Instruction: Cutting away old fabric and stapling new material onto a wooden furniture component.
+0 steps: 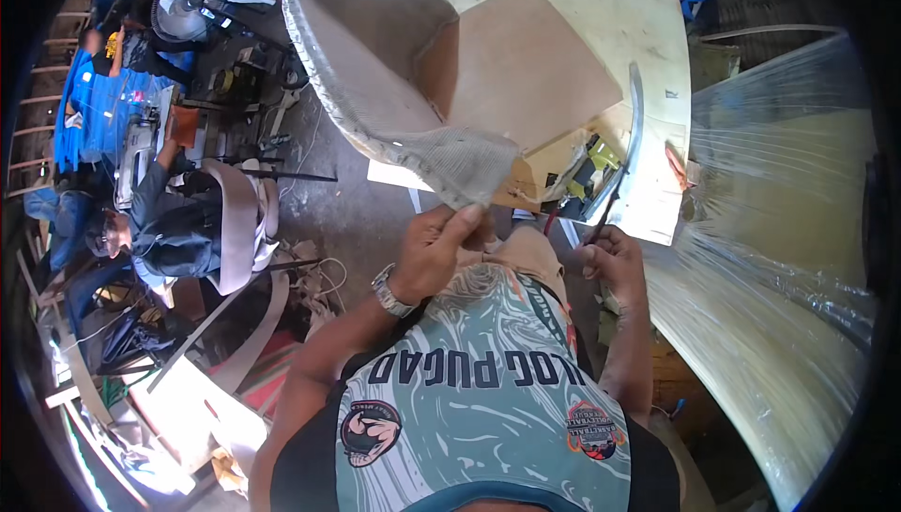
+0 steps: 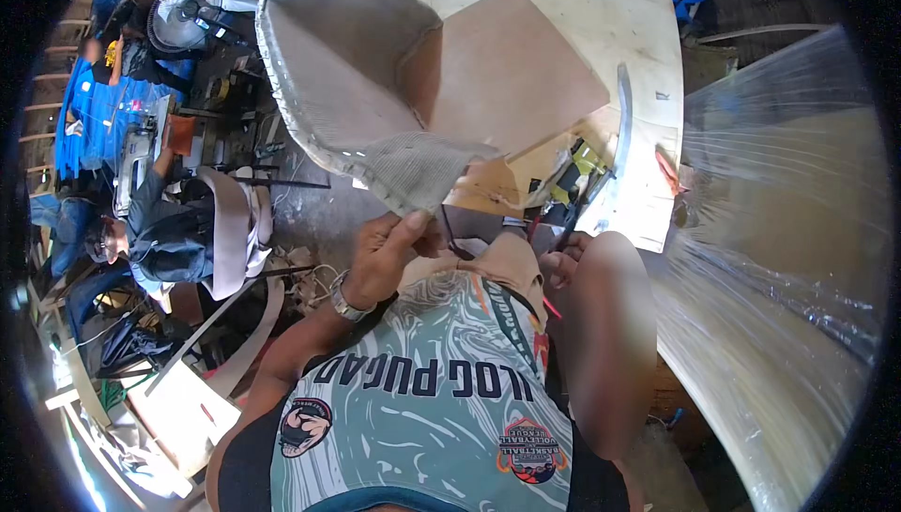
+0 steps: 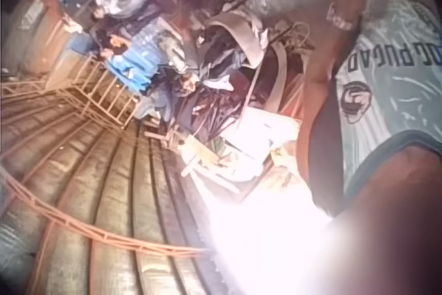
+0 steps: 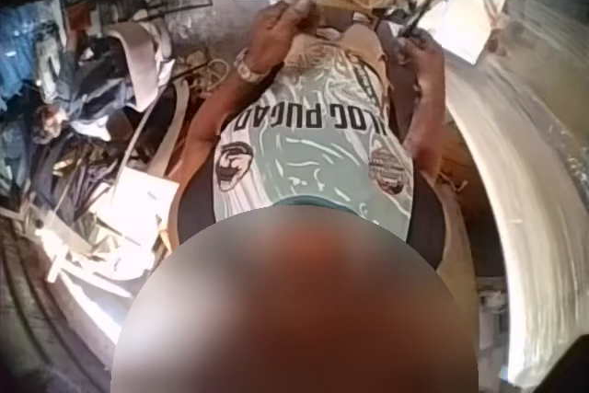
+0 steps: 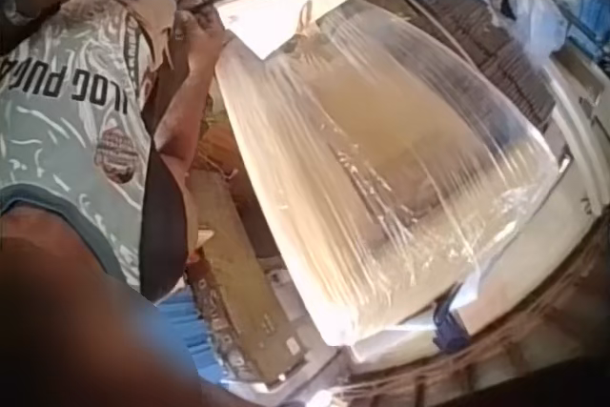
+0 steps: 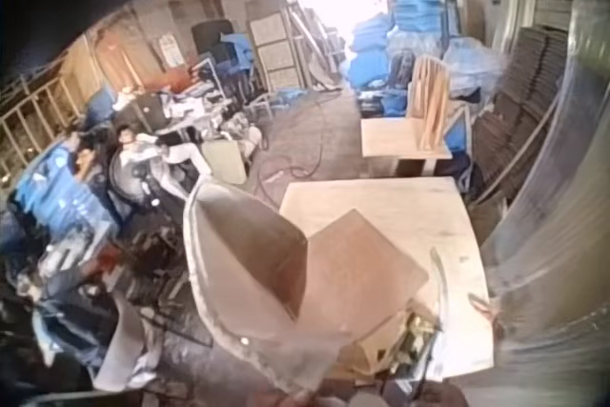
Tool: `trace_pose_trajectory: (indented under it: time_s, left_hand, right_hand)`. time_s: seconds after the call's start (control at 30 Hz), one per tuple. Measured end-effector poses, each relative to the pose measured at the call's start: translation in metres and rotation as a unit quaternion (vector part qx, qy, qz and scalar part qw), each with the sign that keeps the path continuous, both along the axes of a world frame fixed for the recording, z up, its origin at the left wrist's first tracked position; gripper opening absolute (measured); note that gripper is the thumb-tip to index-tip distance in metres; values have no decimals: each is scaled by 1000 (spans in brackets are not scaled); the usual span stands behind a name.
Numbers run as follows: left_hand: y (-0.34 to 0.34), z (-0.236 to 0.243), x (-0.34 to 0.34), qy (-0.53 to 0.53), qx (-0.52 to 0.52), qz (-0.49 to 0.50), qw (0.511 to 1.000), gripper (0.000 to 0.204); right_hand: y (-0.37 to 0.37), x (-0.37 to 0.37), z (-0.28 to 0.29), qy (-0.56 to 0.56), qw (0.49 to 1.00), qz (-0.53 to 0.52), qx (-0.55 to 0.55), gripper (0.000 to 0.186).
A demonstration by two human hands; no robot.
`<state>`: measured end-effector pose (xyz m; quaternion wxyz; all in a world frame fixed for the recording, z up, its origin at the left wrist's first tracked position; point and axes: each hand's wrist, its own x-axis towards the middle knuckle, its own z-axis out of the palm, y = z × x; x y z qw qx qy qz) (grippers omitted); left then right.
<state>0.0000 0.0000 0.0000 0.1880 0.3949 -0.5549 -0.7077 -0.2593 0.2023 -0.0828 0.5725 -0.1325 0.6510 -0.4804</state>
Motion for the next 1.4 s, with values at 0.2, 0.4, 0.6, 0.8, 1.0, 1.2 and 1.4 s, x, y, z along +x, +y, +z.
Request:
trace_pose_trajectory:
  time_s: [0.2,0.4,0.6,0.8,1.0,1.2,1.4]
  left_hand:
    - [8,0,3,-38,-30,113,992,32]
    - [18,25,-16,-11,-47,102,994,26]
    - [24,54,-41,-74,-114,115,984,31]
    - [29,57,-52,-97,-160,125,974,33]
    - [29,60,-58,-121,-182,140,966,37]
    - [30,58,-60,-96,-148,151,973,38]
    - [32,56,-54,-86,-120,145,978,37]
  right_hand:
    - [-24,-19,24,-165,977,70,-116,23]
    - [-34,-21,43,183,956,164,-162,24]
    - [-38,-28,61,611,726,268,-165,46]
    - [-67,-17,60,642,686,290,-183,52]
    - [-98,-11,77,659,651,288,-241,50]
    - [-88,-22,93,628,633,345,-293,36]
    - [-93,-22,88,631,647,339,-262,39]
